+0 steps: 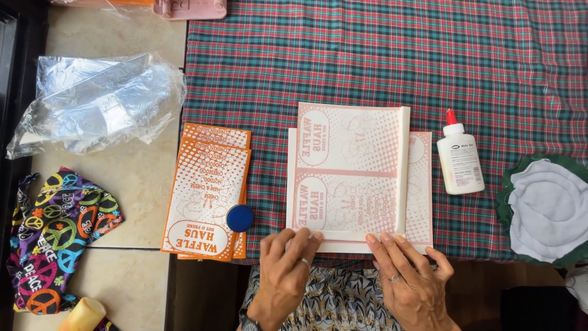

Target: Manually folding and gluing paper bags on a table.

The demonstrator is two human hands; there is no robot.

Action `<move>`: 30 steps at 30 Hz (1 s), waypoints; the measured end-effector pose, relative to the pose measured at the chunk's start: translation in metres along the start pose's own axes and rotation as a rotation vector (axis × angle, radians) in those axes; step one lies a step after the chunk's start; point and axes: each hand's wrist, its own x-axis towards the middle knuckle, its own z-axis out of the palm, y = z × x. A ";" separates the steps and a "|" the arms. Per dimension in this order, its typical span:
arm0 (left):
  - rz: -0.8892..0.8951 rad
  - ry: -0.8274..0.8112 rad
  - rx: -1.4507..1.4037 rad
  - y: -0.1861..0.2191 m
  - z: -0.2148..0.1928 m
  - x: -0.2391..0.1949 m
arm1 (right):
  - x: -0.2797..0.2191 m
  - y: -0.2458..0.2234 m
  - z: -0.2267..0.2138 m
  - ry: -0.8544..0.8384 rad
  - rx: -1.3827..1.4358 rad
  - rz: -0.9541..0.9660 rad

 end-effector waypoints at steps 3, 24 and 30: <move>0.072 -0.174 -0.062 0.002 -0.017 -0.005 | -0.002 0.001 0.000 -0.010 -0.030 -0.031; -0.524 0.095 -0.354 0.011 -0.021 0.035 | 0.004 -0.003 0.003 0.018 -0.006 -0.008; -0.330 0.072 0.253 -0.026 -0.052 0.034 | 0.000 0.000 0.006 -0.001 0.012 0.003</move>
